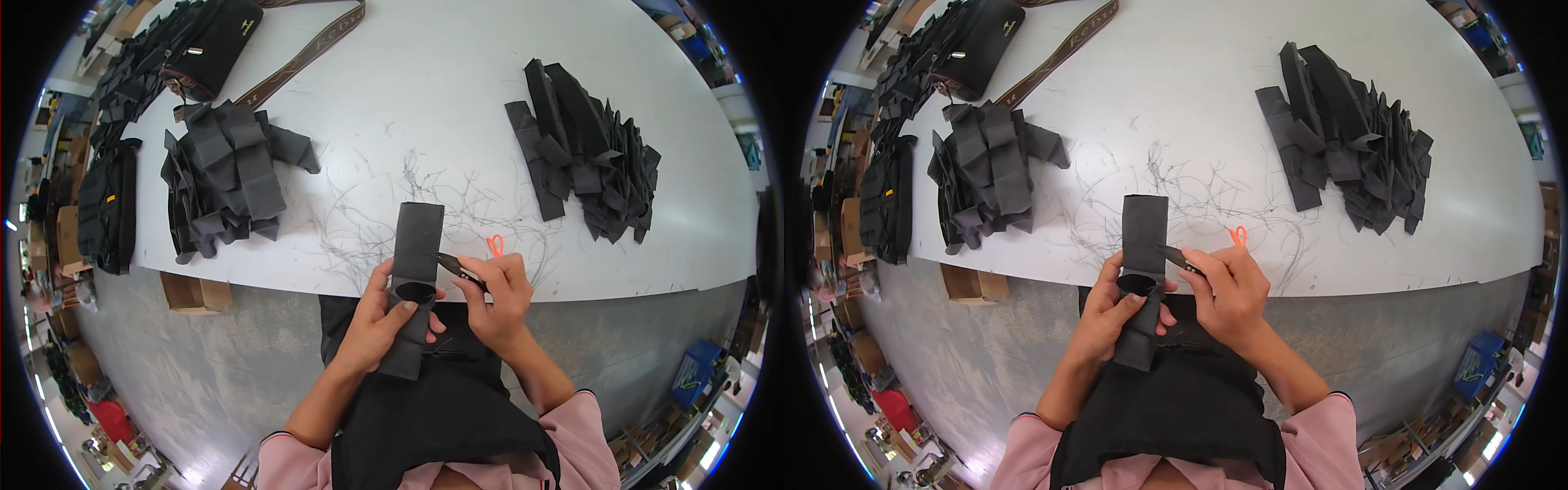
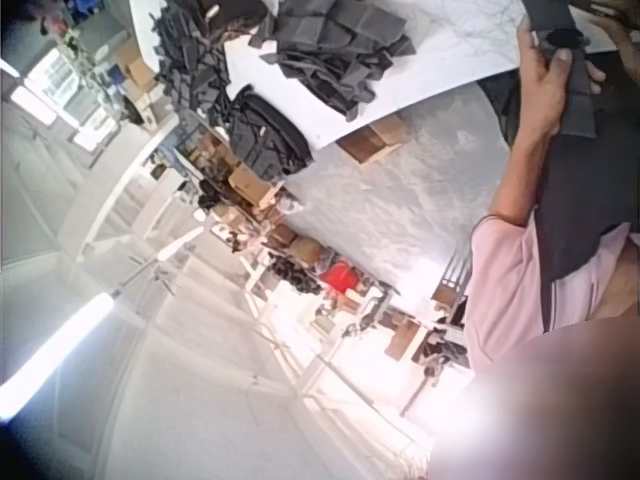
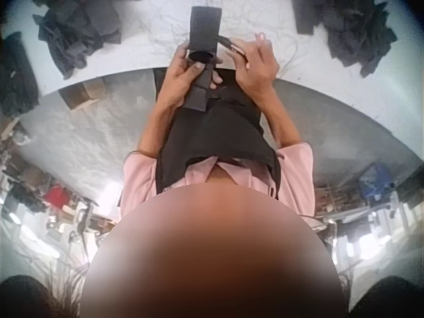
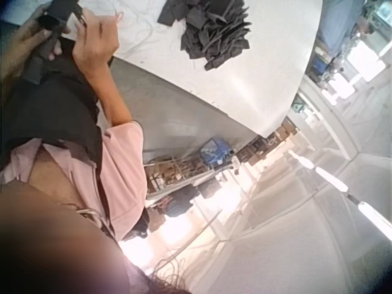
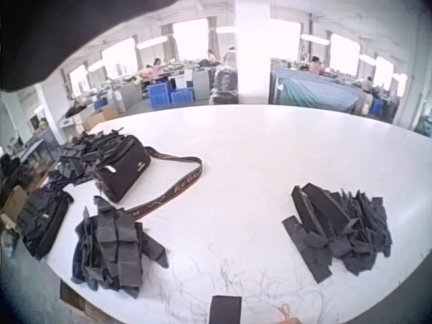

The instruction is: Inspecting and trimming loose threads from black fabric strips using a small tool.

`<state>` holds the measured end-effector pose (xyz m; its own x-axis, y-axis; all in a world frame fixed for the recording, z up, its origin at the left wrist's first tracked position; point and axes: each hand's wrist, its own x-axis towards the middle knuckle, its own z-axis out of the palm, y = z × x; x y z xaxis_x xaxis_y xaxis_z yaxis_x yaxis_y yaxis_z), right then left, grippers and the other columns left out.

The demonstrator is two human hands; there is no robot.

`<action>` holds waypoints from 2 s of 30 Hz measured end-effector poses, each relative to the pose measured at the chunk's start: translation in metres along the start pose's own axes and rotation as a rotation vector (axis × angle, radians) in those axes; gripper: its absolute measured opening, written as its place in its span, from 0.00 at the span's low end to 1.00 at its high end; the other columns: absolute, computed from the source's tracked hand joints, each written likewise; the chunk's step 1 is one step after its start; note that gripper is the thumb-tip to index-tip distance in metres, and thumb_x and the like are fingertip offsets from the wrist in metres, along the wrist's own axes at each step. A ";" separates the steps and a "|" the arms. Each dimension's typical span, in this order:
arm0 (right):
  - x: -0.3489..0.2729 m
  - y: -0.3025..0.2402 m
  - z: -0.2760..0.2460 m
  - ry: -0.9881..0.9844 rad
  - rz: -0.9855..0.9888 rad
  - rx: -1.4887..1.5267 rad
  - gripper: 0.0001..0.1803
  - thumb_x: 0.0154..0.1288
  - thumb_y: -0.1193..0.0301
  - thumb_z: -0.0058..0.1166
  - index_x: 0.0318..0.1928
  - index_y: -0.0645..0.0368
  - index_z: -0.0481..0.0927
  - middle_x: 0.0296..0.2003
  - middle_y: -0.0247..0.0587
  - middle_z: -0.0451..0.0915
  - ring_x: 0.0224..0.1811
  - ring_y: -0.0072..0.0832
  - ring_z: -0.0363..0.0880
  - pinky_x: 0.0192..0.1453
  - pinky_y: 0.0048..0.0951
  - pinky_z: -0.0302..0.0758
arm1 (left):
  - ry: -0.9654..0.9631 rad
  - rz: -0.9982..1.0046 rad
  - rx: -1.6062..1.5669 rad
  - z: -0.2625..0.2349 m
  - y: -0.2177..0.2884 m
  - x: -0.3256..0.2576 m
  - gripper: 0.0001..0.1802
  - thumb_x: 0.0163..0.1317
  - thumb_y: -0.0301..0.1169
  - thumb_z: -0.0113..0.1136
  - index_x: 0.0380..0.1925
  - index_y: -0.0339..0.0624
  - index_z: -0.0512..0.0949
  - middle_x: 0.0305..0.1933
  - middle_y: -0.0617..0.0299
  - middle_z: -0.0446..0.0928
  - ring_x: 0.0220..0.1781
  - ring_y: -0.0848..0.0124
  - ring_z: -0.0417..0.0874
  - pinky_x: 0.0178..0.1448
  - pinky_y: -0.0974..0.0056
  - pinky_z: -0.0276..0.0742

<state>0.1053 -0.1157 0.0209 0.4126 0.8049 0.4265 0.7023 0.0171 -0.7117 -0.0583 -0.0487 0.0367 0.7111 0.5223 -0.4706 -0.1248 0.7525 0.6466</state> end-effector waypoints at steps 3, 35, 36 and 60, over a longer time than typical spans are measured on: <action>0.009 0.000 0.002 -0.081 -0.107 -0.014 0.17 0.43 0.78 0.63 0.39 0.57 0.81 0.25 0.34 0.70 0.22 0.28 0.69 0.24 0.26 0.64 | 0.014 -0.018 0.059 0.002 -0.002 -0.001 0.29 0.66 0.24 0.47 0.64 0.43 0.48 0.50 0.43 0.72 0.36 0.62 0.82 0.38 0.63 0.81; 0.000 0.001 0.015 -0.155 -0.091 -0.018 0.24 0.38 0.83 0.57 0.43 0.59 0.80 0.24 0.34 0.70 0.21 0.28 0.73 0.22 0.25 0.69 | 0.016 -0.061 0.181 0.000 0.000 0.000 0.28 0.67 0.24 0.45 0.65 0.38 0.51 0.45 0.54 0.73 0.34 0.70 0.80 0.37 0.68 0.79; 0.000 0.002 0.017 -0.156 -0.090 -0.018 0.24 0.38 0.83 0.57 0.43 0.59 0.80 0.24 0.34 0.70 0.21 0.28 0.73 0.22 0.25 0.69 | 0.023 -0.068 0.181 -0.001 0.000 0.000 0.28 0.67 0.24 0.45 0.65 0.38 0.52 0.45 0.55 0.73 0.34 0.70 0.80 0.37 0.68 0.79; -0.009 -0.019 -0.021 -0.371 0.137 0.158 0.15 0.49 0.81 0.60 0.40 0.59 0.79 0.28 0.40 0.67 0.24 0.35 0.70 0.34 0.29 0.73 | 0.020 -0.008 0.056 -0.014 -0.002 0.009 0.24 0.67 0.32 0.51 0.59 0.35 0.58 0.56 0.44 0.71 0.42 0.62 0.83 0.45 0.62 0.82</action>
<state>0.1010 -0.1359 0.0422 0.2395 0.9644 0.1126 0.5457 -0.0378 -0.8371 -0.0616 -0.0401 0.0224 0.6976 0.5252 -0.4874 -0.0800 0.7331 0.6754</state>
